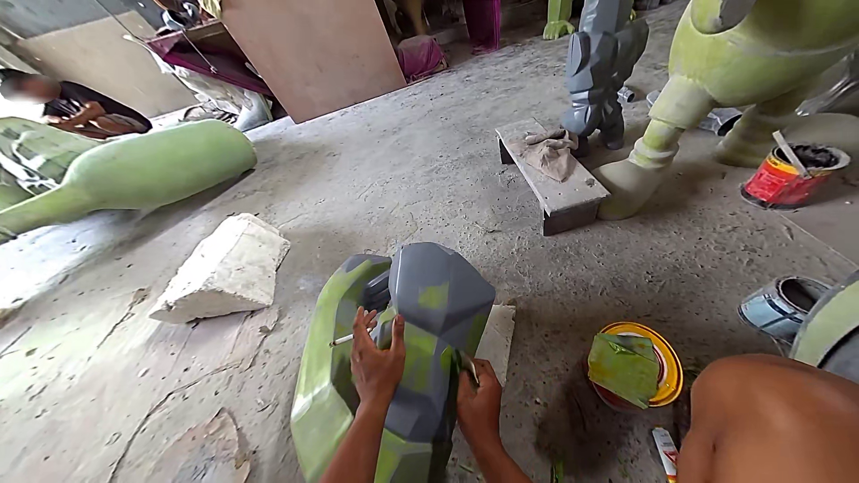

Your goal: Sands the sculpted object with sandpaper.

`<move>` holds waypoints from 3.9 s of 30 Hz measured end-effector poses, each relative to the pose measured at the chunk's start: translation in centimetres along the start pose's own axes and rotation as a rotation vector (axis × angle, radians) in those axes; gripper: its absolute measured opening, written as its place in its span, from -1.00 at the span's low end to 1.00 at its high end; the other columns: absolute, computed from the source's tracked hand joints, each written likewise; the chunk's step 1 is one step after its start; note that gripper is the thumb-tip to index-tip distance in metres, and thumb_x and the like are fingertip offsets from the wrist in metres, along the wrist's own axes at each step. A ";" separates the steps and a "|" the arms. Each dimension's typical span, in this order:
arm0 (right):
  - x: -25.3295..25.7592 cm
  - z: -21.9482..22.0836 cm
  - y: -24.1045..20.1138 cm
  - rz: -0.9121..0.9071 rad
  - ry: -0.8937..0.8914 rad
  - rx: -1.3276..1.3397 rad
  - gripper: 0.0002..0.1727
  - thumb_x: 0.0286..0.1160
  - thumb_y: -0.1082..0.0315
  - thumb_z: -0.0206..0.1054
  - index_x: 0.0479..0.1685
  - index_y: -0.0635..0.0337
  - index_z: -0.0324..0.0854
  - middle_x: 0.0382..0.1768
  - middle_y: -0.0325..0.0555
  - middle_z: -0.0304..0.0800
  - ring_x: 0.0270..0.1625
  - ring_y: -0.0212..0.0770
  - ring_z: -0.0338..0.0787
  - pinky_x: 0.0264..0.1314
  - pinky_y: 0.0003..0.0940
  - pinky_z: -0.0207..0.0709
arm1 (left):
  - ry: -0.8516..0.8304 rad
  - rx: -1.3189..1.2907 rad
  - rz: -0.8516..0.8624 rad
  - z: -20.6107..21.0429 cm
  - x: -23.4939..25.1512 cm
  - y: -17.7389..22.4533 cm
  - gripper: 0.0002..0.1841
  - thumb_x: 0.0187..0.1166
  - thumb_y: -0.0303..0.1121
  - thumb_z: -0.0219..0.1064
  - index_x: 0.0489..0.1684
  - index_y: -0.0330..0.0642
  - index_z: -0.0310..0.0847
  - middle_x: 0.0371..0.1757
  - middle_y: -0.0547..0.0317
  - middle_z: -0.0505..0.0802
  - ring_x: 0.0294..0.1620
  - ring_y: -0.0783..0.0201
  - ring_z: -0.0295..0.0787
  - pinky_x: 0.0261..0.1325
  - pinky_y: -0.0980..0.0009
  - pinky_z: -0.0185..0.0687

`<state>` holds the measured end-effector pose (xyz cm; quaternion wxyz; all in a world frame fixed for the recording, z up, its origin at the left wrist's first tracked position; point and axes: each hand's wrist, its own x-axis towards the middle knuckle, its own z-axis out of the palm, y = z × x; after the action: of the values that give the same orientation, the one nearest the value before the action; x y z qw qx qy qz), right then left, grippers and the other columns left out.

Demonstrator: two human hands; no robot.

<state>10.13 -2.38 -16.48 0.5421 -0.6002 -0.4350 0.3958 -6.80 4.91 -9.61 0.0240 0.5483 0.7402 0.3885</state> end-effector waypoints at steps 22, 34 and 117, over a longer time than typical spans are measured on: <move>7.0 -4.2 1.0 -0.550 -0.218 -0.319 -0.57 0.53 0.35 0.26 0.34 -0.22 0.79 0.26 -0.35 0.83 0.32 -0.38 0.77 0.38 -0.27 0.70 | -0.017 0.047 0.014 0.1 0.1 -0.3 -0.06 0.53 0.40 0.19 0.73 -0.20 0.29 0.43 0.00 0.75 0.37 -0.01 0.72 0.42 -0.17 0.59; 8.8 -3.7 4.5 -0.940 -0.322 -0.488 -0.49 0.48 0.42 0.28 0.40 -0.25 0.74 0.33 -0.27 0.80 0.58 -0.18 0.61 0.70 -0.18 0.47 | -0.019 0.086 0.010 0.1 -0.2 -0.4 -0.03 0.50 0.44 0.16 0.73 -0.20 0.31 0.42 0.03 0.77 0.35 -0.01 0.73 0.46 -0.20 0.52; 15.6 -6.7 7.4 -0.966 -0.076 -0.506 -0.55 0.50 0.39 0.33 0.33 -0.29 0.79 0.33 -0.22 0.81 0.53 -0.10 0.67 0.65 0.03 0.52 | -0.027 0.130 0.004 0.5 -0.1 -0.5 -0.04 0.49 0.48 0.11 0.70 -0.13 0.37 0.34 0.08 0.81 0.28 0.03 0.76 0.35 -0.17 0.60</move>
<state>22.01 10.19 -23.26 0.4848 -0.4290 -0.7621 0.0062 -6.99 5.07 -10.28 -0.0023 0.5553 0.7625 0.3320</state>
